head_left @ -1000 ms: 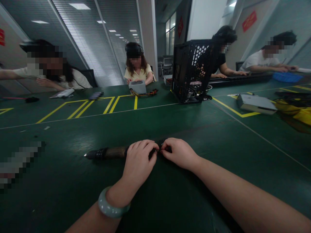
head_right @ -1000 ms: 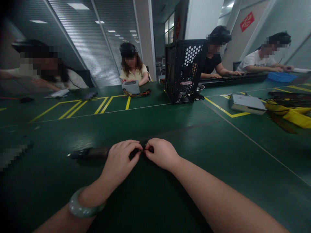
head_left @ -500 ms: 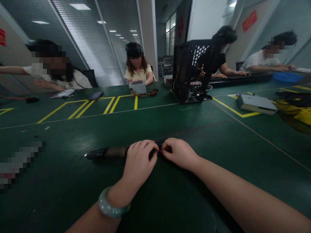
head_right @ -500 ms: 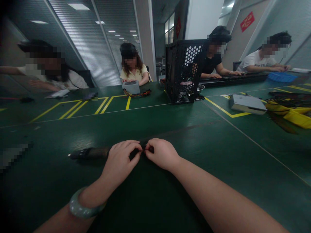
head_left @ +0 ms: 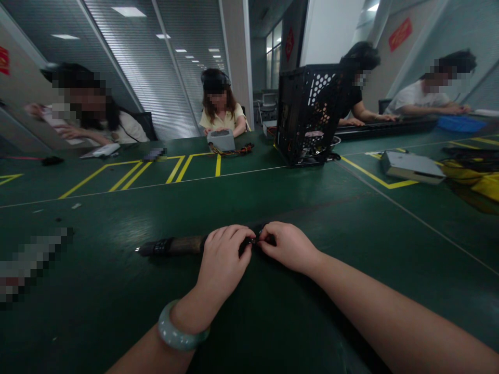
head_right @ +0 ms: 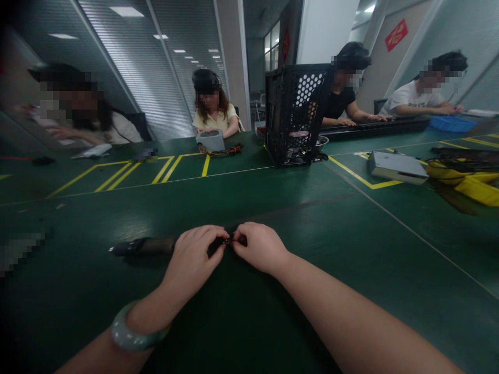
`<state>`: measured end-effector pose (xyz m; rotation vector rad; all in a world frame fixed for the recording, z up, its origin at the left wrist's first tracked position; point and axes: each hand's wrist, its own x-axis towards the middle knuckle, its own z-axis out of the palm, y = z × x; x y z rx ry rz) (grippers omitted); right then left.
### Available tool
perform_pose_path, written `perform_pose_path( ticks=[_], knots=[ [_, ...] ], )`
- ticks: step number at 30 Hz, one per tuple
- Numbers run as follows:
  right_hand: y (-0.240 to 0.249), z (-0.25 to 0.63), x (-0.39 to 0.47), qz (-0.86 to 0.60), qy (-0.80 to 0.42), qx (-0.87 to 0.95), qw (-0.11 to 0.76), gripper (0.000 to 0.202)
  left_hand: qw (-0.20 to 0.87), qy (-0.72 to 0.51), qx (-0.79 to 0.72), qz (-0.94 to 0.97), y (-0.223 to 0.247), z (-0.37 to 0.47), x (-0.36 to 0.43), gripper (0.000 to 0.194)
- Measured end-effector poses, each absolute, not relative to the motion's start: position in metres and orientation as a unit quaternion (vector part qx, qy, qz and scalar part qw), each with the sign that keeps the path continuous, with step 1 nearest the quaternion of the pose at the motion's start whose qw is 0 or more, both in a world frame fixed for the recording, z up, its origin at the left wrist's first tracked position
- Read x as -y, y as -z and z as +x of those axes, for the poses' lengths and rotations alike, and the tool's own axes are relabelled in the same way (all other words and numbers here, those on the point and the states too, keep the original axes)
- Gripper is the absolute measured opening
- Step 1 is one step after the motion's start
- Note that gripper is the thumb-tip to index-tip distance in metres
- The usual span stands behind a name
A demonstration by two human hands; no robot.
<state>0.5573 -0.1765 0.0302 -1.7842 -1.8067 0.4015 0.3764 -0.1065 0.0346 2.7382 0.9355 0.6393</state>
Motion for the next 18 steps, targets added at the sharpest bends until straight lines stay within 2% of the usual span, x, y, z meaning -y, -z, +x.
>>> perform_pose_path(
  ticks=[18],
  knots=[
    [-0.0266,0.5583,0.1761,-0.665,-0.147,0.673,0.288,0.003,0.087,-0.228,-0.325,0.914,-0.0348,0.3782,0.1070,0.017]
  ],
)
